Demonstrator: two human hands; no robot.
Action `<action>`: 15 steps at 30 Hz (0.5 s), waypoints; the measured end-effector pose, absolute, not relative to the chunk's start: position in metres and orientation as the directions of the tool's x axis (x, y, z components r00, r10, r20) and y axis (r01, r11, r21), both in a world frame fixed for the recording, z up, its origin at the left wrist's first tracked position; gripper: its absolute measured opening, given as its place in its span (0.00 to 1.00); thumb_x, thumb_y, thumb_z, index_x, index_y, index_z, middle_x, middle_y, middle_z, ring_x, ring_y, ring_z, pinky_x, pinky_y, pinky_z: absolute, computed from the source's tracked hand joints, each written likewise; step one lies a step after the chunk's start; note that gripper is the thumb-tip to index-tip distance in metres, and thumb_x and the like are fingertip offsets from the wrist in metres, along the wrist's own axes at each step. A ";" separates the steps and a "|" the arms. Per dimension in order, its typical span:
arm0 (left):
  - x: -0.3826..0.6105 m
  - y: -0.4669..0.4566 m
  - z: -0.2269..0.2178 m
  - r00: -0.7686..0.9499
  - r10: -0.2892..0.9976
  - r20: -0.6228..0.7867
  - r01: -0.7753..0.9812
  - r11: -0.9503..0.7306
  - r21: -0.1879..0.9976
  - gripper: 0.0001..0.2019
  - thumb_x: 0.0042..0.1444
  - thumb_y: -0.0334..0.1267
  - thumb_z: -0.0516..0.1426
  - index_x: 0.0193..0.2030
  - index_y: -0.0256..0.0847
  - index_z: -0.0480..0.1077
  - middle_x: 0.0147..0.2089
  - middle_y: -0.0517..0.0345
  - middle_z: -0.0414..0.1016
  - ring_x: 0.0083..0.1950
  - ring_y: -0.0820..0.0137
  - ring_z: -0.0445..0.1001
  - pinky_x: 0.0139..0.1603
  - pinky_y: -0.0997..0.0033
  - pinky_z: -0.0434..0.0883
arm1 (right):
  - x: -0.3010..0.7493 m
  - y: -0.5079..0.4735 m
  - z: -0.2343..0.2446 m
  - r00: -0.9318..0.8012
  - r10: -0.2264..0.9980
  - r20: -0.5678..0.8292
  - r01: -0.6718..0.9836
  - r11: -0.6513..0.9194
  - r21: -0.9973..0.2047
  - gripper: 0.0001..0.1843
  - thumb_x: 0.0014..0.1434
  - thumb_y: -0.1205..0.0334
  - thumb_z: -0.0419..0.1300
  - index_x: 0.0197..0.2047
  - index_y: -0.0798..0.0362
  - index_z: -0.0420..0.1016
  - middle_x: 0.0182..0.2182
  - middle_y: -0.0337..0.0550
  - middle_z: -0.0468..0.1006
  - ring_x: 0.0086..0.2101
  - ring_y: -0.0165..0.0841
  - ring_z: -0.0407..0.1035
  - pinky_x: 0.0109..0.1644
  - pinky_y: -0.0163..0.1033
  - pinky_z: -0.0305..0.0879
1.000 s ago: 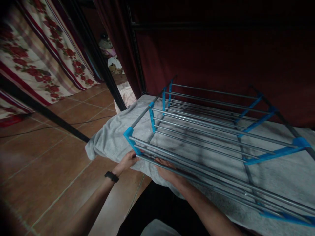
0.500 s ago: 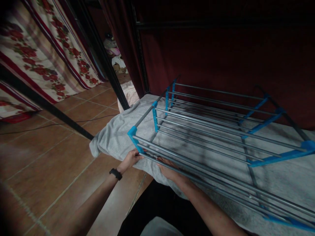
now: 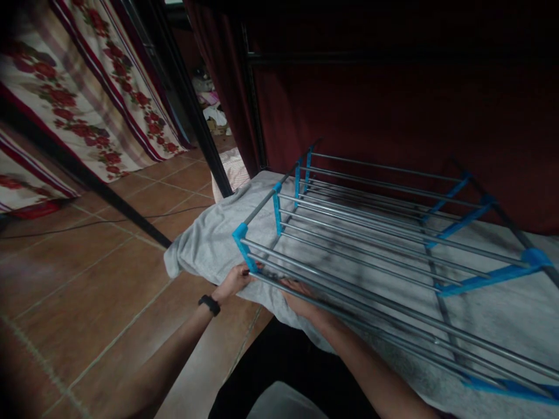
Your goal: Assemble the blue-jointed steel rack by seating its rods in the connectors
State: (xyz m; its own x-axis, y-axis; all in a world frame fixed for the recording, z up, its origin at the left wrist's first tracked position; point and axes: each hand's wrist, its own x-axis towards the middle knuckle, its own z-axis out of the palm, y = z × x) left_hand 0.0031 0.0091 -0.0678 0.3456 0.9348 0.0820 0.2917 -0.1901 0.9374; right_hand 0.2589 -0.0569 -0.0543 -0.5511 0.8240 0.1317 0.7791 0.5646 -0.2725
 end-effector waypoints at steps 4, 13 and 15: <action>0.003 0.008 -0.062 0.348 0.934 0.080 0.288 -0.188 0.939 0.13 0.43 0.39 0.67 0.38 0.40 0.80 0.48 0.47 0.77 0.46 0.62 0.75 0.52 0.61 0.71 | 0.260 -0.062 -0.053 -0.524 0.841 0.130 0.801 0.539 -0.261 0.17 0.66 0.64 0.51 0.58 0.50 0.68 0.47 0.47 0.77 0.45 0.40 0.72 0.50 0.45 0.69; 0.010 0.001 -0.054 0.302 0.953 0.033 0.277 -0.121 0.953 0.14 0.41 0.36 0.65 0.38 0.40 0.78 0.43 0.50 0.78 0.39 0.65 0.76 0.45 0.64 0.74 | 0.263 -0.079 -0.049 -0.633 0.704 0.321 0.678 0.705 -0.209 0.29 0.64 0.64 0.54 0.67 0.56 0.58 0.65 0.51 0.61 0.64 0.40 0.54 0.70 0.48 0.46; 0.013 0.000 -0.050 0.280 0.959 0.038 0.281 -0.120 0.952 0.14 0.40 0.36 0.65 0.38 0.40 0.78 0.44 0.50 0.78 0.39 0.64 0.76 0.44 0.64 0.74 | 0.264 -0.081 -0.047 -0.648 0.702 0.294 0.659 0.711 -0.246 0.29 0.63 0.62 0.55 0.66 0.58 0.59 0.66 0.51 0.59 0.65 0.40 0.51 0.71 0.48 0.43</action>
State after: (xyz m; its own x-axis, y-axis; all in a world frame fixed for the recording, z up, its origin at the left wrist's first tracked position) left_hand 0.0131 -0.0004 -0.0505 0.2797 0.9593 0.0382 0.2814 -0.1200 0.9521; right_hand 0.2638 -0.0806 -0.0474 -0.6484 0.7021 0.2942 0.6586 0.7112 -0.2458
